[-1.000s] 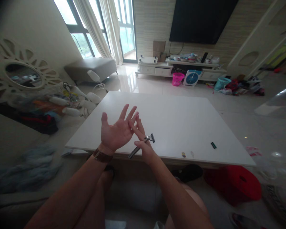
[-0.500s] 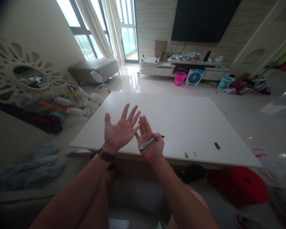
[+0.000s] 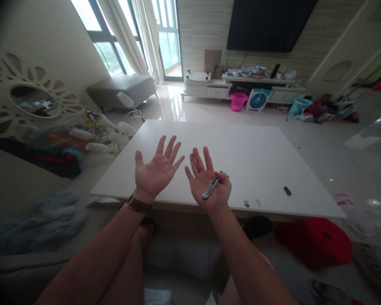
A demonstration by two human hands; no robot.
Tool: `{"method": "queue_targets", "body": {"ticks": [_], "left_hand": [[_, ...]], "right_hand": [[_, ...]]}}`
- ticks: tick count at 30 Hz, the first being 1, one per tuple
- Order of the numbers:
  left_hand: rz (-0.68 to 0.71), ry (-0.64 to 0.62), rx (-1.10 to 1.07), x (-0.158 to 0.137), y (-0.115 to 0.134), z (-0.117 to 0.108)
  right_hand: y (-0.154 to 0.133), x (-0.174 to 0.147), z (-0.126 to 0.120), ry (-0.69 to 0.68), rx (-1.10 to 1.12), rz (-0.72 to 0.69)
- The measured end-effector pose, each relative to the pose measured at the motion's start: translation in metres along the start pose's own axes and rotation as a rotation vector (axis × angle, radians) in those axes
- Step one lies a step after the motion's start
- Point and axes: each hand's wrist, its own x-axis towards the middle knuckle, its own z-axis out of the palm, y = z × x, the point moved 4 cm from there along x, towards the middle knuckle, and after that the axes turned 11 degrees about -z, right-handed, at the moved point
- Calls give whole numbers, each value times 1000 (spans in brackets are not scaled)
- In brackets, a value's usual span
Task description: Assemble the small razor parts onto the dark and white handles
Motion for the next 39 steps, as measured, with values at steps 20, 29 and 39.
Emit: {"method": "queue_targets", "body": {"ticks": [20, 29, 39], "left_hand": [[-14, 1, -25, -5, -1, 8], [-21, -36, 2, -5, -1, 8], [-123, 342, 31, 13, -1, -51]], "right_hand": [[5, -5, 13, -101, -47, 25], [4, -4, 11, -103, -24, 42], [33, 2, -24, 227, -179, 211]]}}
